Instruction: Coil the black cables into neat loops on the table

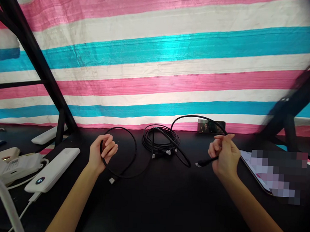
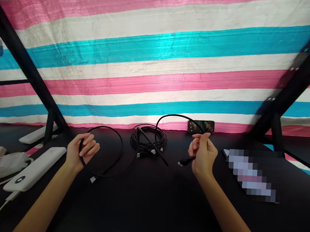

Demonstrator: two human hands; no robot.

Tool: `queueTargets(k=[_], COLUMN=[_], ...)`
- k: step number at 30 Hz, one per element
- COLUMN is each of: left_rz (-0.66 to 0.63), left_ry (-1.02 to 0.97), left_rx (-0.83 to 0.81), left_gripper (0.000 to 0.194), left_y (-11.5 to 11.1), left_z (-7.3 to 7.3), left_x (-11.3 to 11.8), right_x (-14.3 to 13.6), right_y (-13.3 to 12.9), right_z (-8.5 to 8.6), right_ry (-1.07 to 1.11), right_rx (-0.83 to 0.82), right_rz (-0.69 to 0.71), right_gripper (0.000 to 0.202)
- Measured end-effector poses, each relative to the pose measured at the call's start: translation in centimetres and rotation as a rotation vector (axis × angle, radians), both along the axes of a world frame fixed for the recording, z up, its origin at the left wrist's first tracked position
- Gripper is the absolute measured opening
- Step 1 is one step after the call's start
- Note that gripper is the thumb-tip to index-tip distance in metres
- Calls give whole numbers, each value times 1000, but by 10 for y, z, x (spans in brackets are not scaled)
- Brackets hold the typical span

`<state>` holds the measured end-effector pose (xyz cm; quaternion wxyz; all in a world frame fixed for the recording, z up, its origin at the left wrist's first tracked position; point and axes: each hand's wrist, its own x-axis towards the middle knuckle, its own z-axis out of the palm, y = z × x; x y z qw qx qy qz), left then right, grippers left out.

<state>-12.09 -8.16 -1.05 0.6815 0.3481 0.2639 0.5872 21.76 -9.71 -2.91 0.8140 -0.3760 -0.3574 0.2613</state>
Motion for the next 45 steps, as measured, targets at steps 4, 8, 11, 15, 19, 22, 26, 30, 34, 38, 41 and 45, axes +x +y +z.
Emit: queueTargets(k=[4, 8, 11, 15, 19, 22, 26, 30, 34, 38, 41, 45], left_rz=[166, 321, 306, 221, 179, 191, 198, 173, 123, 21, 26, 188], left_ry=[166, 202, 153, 95, 46, 31, 28, 5, -61, -198, -289, -269], left_rx=[-86, -142, -172, -202, -216, -206, -190, -192, -173, -116, -11, 124], left_gripper=[28, 20, 15, 14, 13, 11, 9, 4, 13, 24, 24, 21], left_y=[10, 15, 14, 13, 13, 13, 12, 11, 12, 13, 10, 4], left_z=[-8, -15, -14, -12, -12, -12, -12, -12, -14, -17, -16, -10], left_x=[3, 1, 1, 1, -1, -1, -1, -2, -6, -10, -10, -5], right_x=[-2, -5, -7, -7, -8, -9, -10, -10, -11, -12, -10, 7], right_y=[1, 0, 0, 1, 1, 1, 1, 1, 1, -1, -3, -2], right_z=[-1, -4, -7, -9, -8, -8, -8, -9, -10, -7, -2, 4], right_ry=[-21, -40, -48, -75, -74, -36, -8, -25, -61, -73, 9, 194], right_rx=[-20, -63, -100, -112, -118, -131, -139, -142, -121, -67, -54, -4], right_rz=[-10, -10, -1, 12, 25, 42, 62, 80, 104, 155, 219, 187], right_gripper=[38, 39, 41, 41, 39, 39, 40, 40, 40, 37, 35, 34])
